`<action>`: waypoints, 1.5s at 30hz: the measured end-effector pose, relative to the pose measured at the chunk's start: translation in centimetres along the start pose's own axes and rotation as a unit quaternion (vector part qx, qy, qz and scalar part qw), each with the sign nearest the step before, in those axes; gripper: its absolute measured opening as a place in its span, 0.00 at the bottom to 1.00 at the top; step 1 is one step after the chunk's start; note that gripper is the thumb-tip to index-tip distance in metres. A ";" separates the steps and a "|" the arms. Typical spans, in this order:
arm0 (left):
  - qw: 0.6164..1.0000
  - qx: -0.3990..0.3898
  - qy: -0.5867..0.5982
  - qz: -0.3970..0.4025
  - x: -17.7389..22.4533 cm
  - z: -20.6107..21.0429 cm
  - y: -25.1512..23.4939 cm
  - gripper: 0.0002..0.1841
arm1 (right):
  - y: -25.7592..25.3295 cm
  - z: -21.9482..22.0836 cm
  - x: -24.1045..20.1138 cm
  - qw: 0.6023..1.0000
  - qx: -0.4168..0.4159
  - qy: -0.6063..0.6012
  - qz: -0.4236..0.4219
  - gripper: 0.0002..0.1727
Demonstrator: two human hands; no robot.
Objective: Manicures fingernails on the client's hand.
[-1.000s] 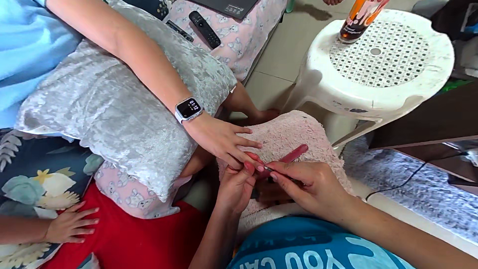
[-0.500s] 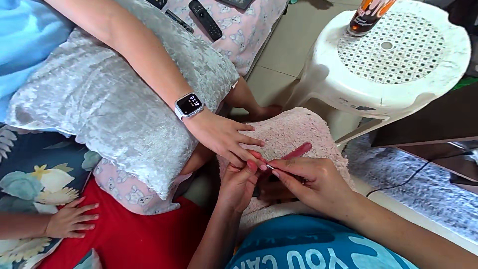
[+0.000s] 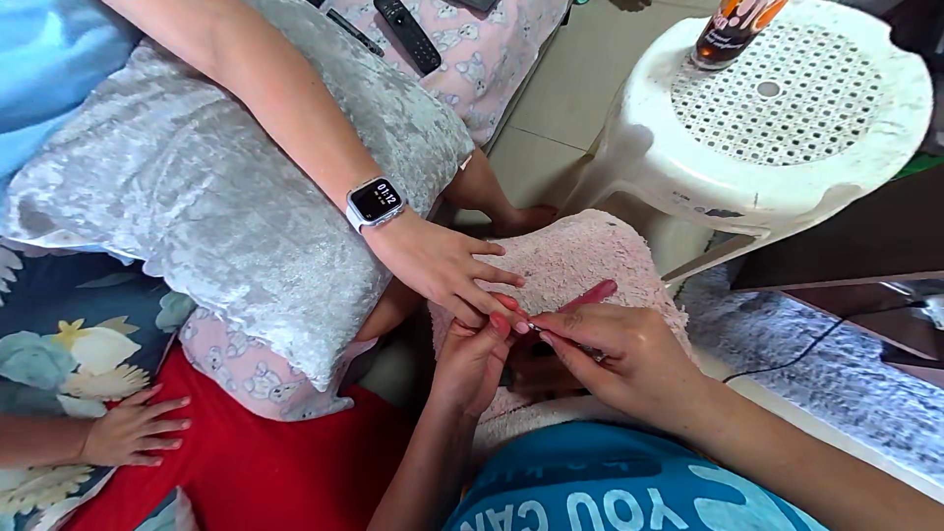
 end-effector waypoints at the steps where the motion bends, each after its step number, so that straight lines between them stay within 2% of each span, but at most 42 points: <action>1: 1.000 0.001 0.001 0.000 0.0 0.0 0.0 0.04 | 0.0 0.0 -0.1 1.000 0.000 0.011 -0.003 0.15; 4: 1.000 0.001 0.004 0.001 0.0 0.0 0.0 0.04 | -0.1 0.0 -0.2 1.000 0.000 0.020 -0.003 0.15; 13: 1.000 0.004 0.005 0.004 0.1 0.2 0.0 0.04 | -0.2 0.0 0.1 0.998 -0.004 -0.060 0.018 0.14; 30: 1.000 0.008 -0.001 0.004 0.1 0.2 0.1 0.05 | -0.5 -0.1 -0.1 0.999 -0.010 -0.051 0.014 0.14; 39: 1.000 0.008 0.002 0.008 0.0 0.2 0.1 0.04 | -0.3 0.3 -0.2 0.999 0.013 0.007 -0.032 0.14; 45: 1.000 0.016 0.006 0.008 -0.1 0.2 0.1 0.04 | -0.4 0.3 0.1 0.999 0.011 0.001 -0.041 0.14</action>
Point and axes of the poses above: each hand's wrist, its own y-axis away from the middle knuckle, its own z-axis out of the palm, x = y × z, the point moved 2 cm from there along -y, towards the middle knuckle, and after that the axes turned 9 degrees about -x, right-handed, at the moved point
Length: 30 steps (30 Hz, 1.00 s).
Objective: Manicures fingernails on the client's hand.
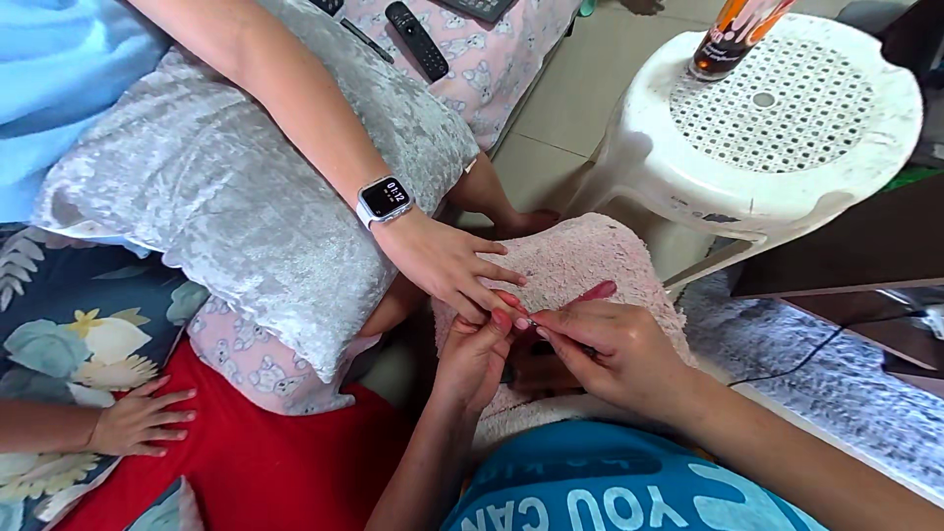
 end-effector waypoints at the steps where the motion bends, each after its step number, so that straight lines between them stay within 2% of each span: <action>1: 1.000 0.001 0.001 -0.001 0.0 0.0 0.0 0.04 | 0.0 -0.1 0.2 1.000 -0.006 -0.020 0.003 0.14; 7: 0.999 -0.036 0.005 -0.017 0.2 -0.1 0.1 0.05 | -0.2 -0.9 1.6 0.973 -0.057 -0.205 0.089 0.14; 11: 0.998 -0.057 0.008 -0.031 0.2 -0.3 0.1 0.07 | 0.4 -1.2 2.1 0.957 -0.061 -0.222 0.175 0.19; 14: 0.998 -0.061 0.012 -0.031 0.1 -0.4 0.2 0.07 | 0.6 -1.1 2.0 0.943 -0.081 -0.264 0.185 0.19; 18: 0.998 -0.057 0.015 -0.025 0.1 -0.4 0.2 0.07 | 0.5 -1.1 1.4 0.882 -0.125 -0.418 0.179 0.13; 22: 0.998 -0.052 0.020 -0.021 0.1 -0.3 0.4 0.06 | 0.5 -0.8 0.9 0.820 -0.121 -0.512 0.226 0.11; 26: 0.999 -0.041 0.017 -0.022 0.2 -0.3 0.5 0.06 | 0.3 -0.5 1.0 0.785 -0.135 -0.556 0.239 0.13; 30: 0.999 -0.044 0.016 -0.021 0.2 -0.4 0.4 0.06 | 0.2 -0.4 1.2 0.765 -0.140 -0.580 0.240 0.13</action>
Point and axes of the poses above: each hand's wrist, its own y-axis away from the middle knuckle, its own z-axis out of the palm, x = y × z, the point moved 2 cm from there along -y, towards the middle knuckle, and after that the axes turned 9 degrees about -x, right-handed, at the moved point
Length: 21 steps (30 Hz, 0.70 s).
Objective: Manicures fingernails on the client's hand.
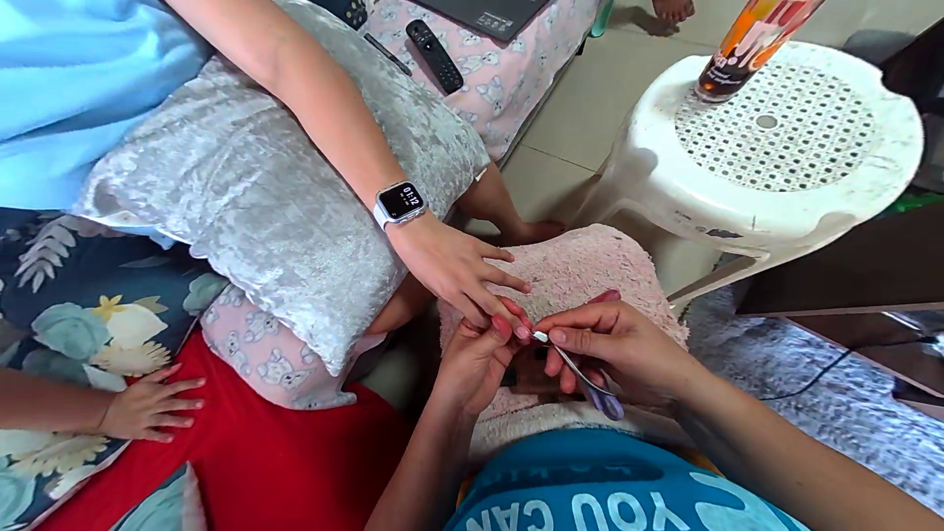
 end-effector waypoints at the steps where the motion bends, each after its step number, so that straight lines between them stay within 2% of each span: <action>1: 1.000 0.002 0.001 -0.001 0.0 0.0 0.0 0.06 | 0.0 0.0 0.0 1.000 0.000 -0.007 0.001 0.13; 9: 1.000 -0.014 -0.007 0.003 0.1 -0.3 0.0 0.06 | -0.4 0.1 -0.2 0.999 0.005 -0.050 0.022 0.12; 15: 1.000 0.001 -0.025 0.010 0.1 -0.2 0.0 0.05 | -0.5 0.2 -0.4 0.997 0.018 -0.063 0.051 0.12; 21: 0.999 0.015 -0.033 0.014 0.1 0.0 0.0 0.05 | -0.5 0.5 -0.4 0.998 0.036 -0.034 0.034 0.12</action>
Point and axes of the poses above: each hand's wrist, its own y-axis away from the middle knuckle, its own z-axis out of the palm, x = y × z, the point moved 2 cm from there along -y, towards the middle knuckle, and after that the axes turned 9 degrees about -x, right-handed, at the moved point
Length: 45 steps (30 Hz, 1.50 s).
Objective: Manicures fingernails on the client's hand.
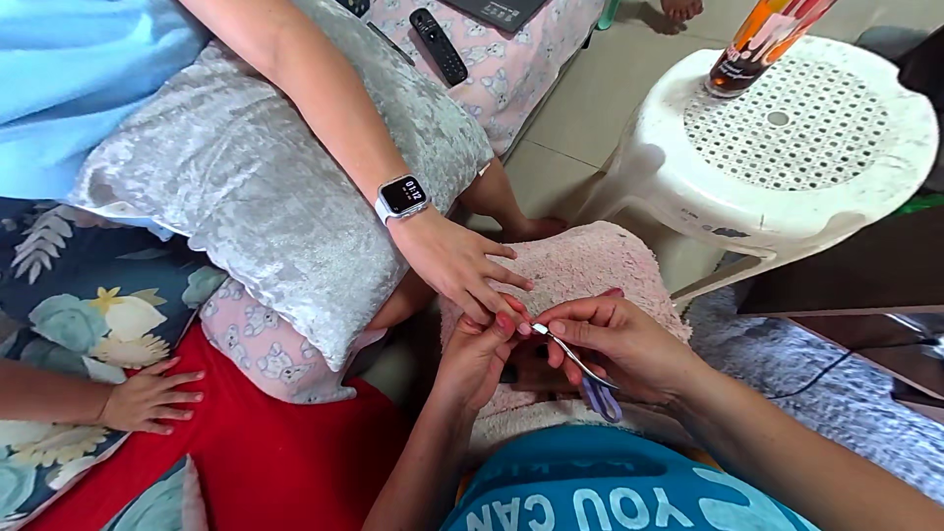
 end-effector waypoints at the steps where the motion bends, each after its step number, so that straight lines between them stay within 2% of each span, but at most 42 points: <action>1: 1.000 0.001 0.001 -0.001 0.0 0.0 0.0 0.05 | 0.0 0.0 0.1 1.000 0.006 0.010 -0.005 0.12; 8: 1.000 0.004 0.001 -0.003 0.1 0.1 0.0 0.05 | 0.1 0.3 0.1 0.999 0.017 0.044 -0.016 0.12; 22: 1.000 0.000 0.002 -0.004 0.0 0.1 0.0 0.05 | 0.2 0.1 0.0 1.000 0.002 0.016 -0.023 0.11; 30: 1.000 0.000 0.008 -0.002 0.1 0.2 0.1 0.06 | 0.0 -0.5 0.0 0.999 0.009 0.041 -0.034 0.11; 33: 1.000 0.002 0.002 0.003 0.1 0.3 0.2 0.06 | -0.3 -0.3 -1.6 0.993 -0.006 0.050 -0.108 0.12; 35: 1.000 0.012 -0.007 0.003 0.0 0.5 0.3 0.05 | -1.0 1.0 -2.7 0.980 -0.059 0.073 -0.174 0.11; 37: 0.998 0.062 -0.014 0.003 0.1 1.3 0.5 0.08 | -2.5 2.9 -3.4 0.963 -0.107 0.146 -0.200 0.10; 39: 0.995 0.099 -0.017 0.010 0.1 1.8 0.6 0.12 | -4.3 4.4 -4.0 0.944 -0.094 0.237 -0.211 0.08; 42: 0.996 0.088 -0.027 0.010 0.1 1.7 0.5 0.08 | -6.4 4.6 -5.1 0.918 -0.037 0.279 -0.278 0.08; 43: 0.996 0.084 -0.028 0.011 0.2 1.6 0.5 0.08 | -6.5 4.5 -5.3 0.913 -0.035 0.277 -0.297 0.08; 45: 0.995 0.093 -0.044 0.006 0.4 1.8 0.7 0.09 | -5.7 3.9 -4.5 0.908 -0.086 0.282 -0.297 0.08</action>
Point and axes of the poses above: each hand's wrist, its own y-axis away from the middle knuckle, its own z-axis out of the palm, x = y × z, the point moved 2 cm from there along -y, towards the middle knuckle, and after that the axes turned 9 degrees about -x, right-handed, at the moved point
